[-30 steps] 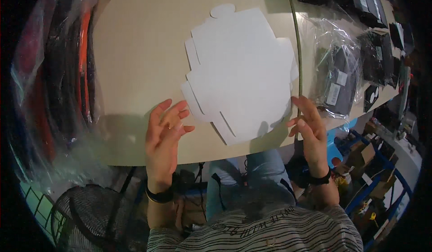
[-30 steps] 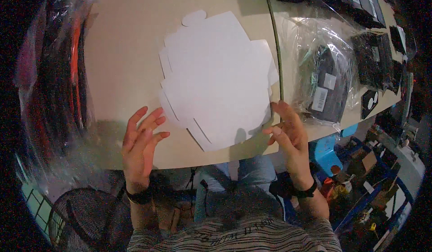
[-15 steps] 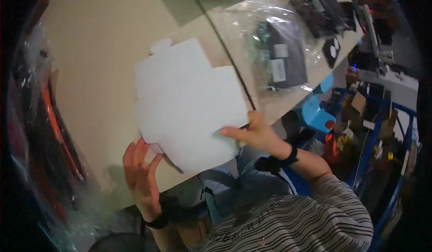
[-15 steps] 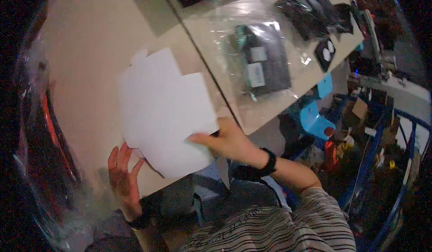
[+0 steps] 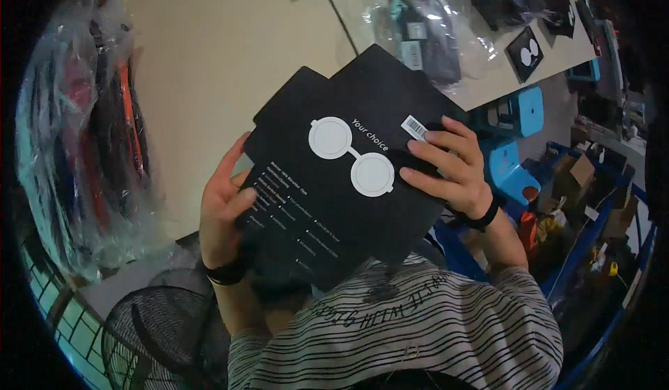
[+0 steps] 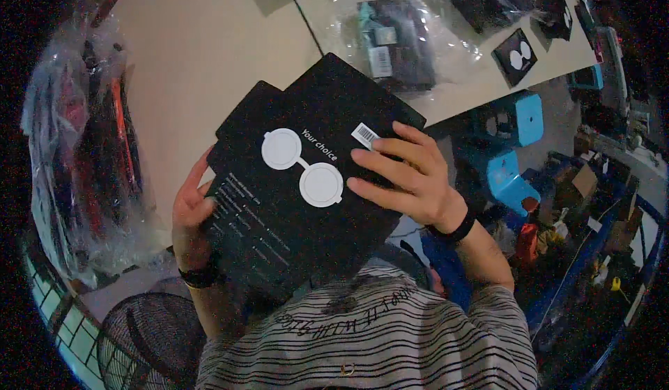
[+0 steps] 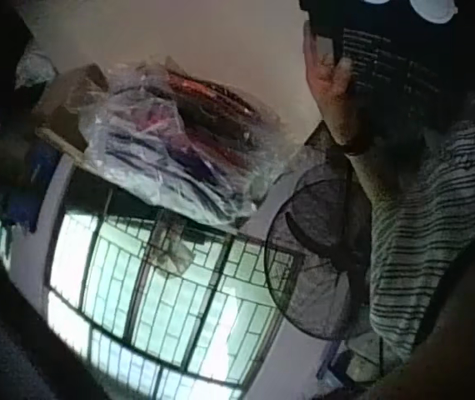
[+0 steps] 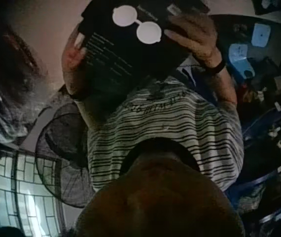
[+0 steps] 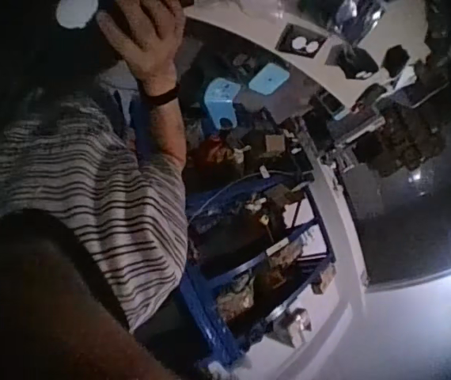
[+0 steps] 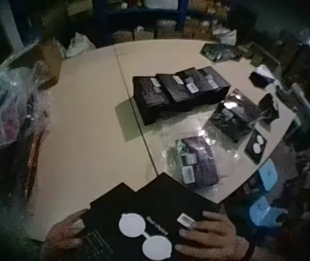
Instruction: Inspecting and wiping down cardboard packaging folders with a pink cloth on a work table.
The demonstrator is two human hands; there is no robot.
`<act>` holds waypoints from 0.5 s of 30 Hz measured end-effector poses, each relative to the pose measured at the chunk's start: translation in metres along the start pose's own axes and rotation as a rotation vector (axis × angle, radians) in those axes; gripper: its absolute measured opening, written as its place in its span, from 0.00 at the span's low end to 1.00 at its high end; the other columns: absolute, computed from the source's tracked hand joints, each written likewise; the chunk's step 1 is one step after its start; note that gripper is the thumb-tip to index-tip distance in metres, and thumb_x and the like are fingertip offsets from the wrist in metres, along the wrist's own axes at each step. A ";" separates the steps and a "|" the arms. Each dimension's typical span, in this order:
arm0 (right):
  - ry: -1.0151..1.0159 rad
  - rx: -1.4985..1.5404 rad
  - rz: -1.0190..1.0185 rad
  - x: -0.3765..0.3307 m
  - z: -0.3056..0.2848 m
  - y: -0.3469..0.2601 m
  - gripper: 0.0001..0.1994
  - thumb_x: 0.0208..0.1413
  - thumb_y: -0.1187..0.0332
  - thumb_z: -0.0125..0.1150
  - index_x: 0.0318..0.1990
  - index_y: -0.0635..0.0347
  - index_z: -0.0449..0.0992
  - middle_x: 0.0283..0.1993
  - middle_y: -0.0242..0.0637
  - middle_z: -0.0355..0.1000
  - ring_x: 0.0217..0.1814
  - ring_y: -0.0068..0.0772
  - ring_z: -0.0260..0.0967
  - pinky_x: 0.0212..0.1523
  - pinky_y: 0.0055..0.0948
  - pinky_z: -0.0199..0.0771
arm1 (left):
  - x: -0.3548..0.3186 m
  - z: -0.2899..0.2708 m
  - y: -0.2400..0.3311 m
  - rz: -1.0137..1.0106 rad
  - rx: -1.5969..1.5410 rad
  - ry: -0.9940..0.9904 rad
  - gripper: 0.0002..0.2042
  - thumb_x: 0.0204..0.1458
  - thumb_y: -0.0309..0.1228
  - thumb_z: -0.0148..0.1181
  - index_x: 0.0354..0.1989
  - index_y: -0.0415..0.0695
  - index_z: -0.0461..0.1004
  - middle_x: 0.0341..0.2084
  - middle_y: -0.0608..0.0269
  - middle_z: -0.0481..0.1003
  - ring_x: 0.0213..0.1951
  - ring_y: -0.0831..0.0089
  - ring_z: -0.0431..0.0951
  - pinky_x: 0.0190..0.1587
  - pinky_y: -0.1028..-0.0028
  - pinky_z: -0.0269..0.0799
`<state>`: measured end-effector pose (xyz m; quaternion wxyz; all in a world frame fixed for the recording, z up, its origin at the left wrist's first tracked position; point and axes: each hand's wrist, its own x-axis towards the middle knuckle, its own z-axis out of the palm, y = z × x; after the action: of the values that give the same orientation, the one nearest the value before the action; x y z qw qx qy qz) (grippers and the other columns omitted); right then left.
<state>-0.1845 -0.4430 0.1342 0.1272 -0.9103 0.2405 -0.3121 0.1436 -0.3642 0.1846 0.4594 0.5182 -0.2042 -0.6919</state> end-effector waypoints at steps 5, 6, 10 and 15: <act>0.106 0.005 0.107 -0.047 -0.040 0.009 0.14 0.43 0.71 0.60 0.39 0.42 0.81 0.51 0.34 0.74 0.53 0.38 0.68 0.62 0.47 0.62 | -0.019 0.054 -0.024 -0.078 0.058 0.039 0.29 0.51 0.16 0.56 0.63 0.33 0.55 0.43 0.53 0.77 0.41 0.73 0.79 0.45 0.76 0.74; 0.133 -0.004 0.168 -0.034 -0.016 0.001 0.14 0.43 0.71 0.60 0.39 0.42 0.82 0.51 0.34 0.74 0.54 0.39 0.68 0.62 0.48 0.62 | -0.009 0.027 -0.013 -0.099 0.064 0.030 0.29 0.51 0.16 0.55 0.63 0.34 0.55 0.44 0.53 0.77 0.42 0.72 0.78 0.45 0.75 0.74; 0.094 0.015 0.317 -0.022 0.011 -0.020 0.18 0.40 0.76 0.60 0.42 0.48 0.81 0.54 0.41 0.71 0.57 0.44 0.66 0.64 0.50 0.58 | -0.003 -0.015 -0.009 -0.135 0.019 -0.003 0.28 0.51 0.15 0.55 0.62 0.35 0.57 0.44 0.54 0.76 0.42 0.72 0.78 0.46 0.75 0.74; 0.424 0.310 0.815 -0.034 0.021 -0.041 0.23 0.54 0.76 0.53 0.59 0.56 0.67 0.62 0.44 0.63 0.64 0.39 0.61 0.66 0.39 0.55 | -0.008 -0.019 -0.011 -0.071 -0.017 -0.013 0.24 0.52 0.15 0.54 0.58 0.38 0.60 0.44 0.55 0.76 0.42 0.72 0.78 0.47 0.76 0.73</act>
<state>-0.1799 -0.3888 0.1167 0.3214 -0.6287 0.5487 -0.4476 0.1568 -0.3482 0.1729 0.4377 0.5167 -0.1826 -0.7128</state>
